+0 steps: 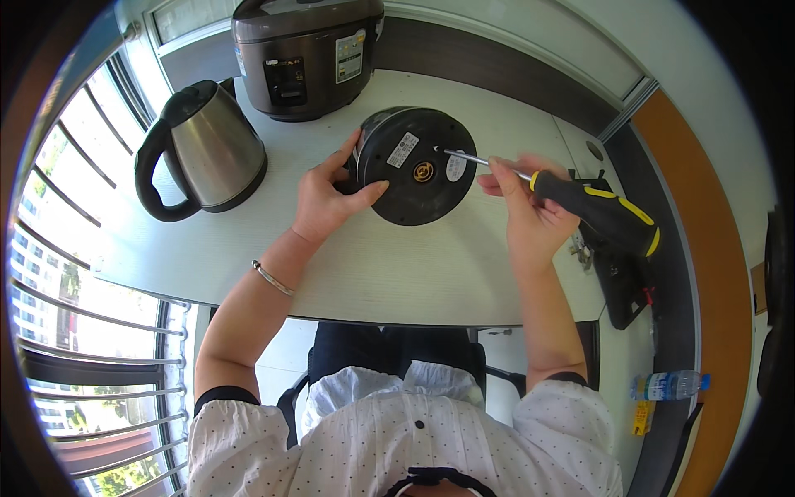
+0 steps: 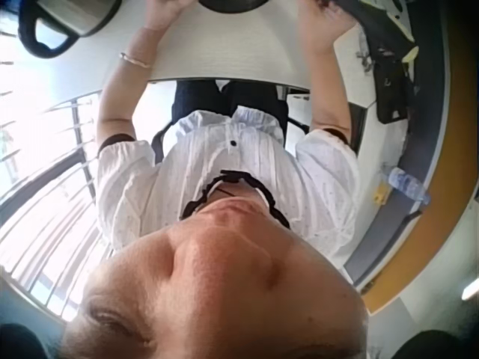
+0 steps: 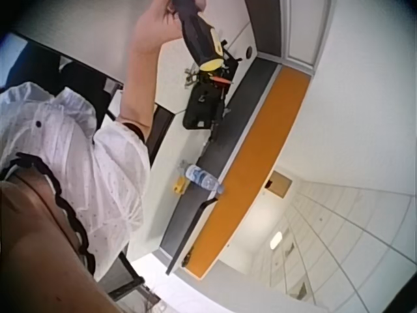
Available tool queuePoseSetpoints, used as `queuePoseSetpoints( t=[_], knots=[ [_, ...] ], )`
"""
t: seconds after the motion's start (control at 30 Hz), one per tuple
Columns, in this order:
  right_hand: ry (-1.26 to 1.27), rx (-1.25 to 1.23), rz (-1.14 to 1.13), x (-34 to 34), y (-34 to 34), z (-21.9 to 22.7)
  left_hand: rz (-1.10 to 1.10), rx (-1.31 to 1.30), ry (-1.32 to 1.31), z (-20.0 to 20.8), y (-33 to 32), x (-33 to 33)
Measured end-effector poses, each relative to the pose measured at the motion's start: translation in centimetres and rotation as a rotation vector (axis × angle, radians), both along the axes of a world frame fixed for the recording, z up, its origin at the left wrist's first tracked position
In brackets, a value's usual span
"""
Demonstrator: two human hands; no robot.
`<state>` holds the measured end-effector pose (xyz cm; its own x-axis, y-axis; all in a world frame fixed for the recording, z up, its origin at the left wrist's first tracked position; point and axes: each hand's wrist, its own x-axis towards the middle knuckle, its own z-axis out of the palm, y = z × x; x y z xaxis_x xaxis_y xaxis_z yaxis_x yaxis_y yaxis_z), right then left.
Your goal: The person assembles a small appliance by connecting internal wires, placing a base cover, and securing it with screws. They use a screwdriver to tighten the screws on the base.
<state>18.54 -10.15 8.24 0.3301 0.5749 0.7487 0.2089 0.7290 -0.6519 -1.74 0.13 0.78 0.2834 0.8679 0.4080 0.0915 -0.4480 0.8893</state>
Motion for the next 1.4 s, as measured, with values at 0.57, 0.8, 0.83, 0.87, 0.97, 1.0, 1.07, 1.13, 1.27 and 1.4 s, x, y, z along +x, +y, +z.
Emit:
queuePoseSetpoints(
  t=[0.57,0.8,0.83,0.87,0.97,1.0,1.07,1.13,1.27,1.4],
  knots=[
    [-0.184,-0.442,0.161,2.6,0.1,4.5,0.026,-0.061,0.02,0.0,0.2,-0.2],
    [-0.571,-0.297,-0.025,2.2,-0.7,2.9,0.035,-0.071,-0.035,-0.2,0.3,-0.1],
    [-0.632,-0.221,-0.074,2.1,-0.7,2.2,0.03,-0.063,-0.041,-0.3,0.3,0.0],
    [-0.642,-0.159,-0.083,2.0,-0.6,1.7,0.025,-0.054,-0.047,-0.3,0.3,0.1],
    [-0.648,0.005,-0.09,1.8,0.0,0.6,0.014,-0.039,-0.037,-0.4,0.5,0.0],
    [-0.599,0.048,-0.061,1.6,0.1,0.2,0.014,-0.035,-0.027,-0.4,0.5,0.0],
    [-0.603,0.109,-0.111,1.0,0.2,0.2,0.021,-0.039,-0.041,-0.5,0.5,-0.1],
    [-0.55,0.074,-0.171,1.0,0.3,-0.5,0.019,-0.043,-0.063,-0.5,0.4,0.1],
    [-0.371,0.026,-0.153,0.8,0.5,-1.2,0.023,-0.035,-0.061,-0.5,0.5,0.1],
    [-0.281,-0.005,-0.107,0.4,0.5,-0.8,0.01,-0.026,-0.032,-0.3,0.3,0.0]
  ],
)
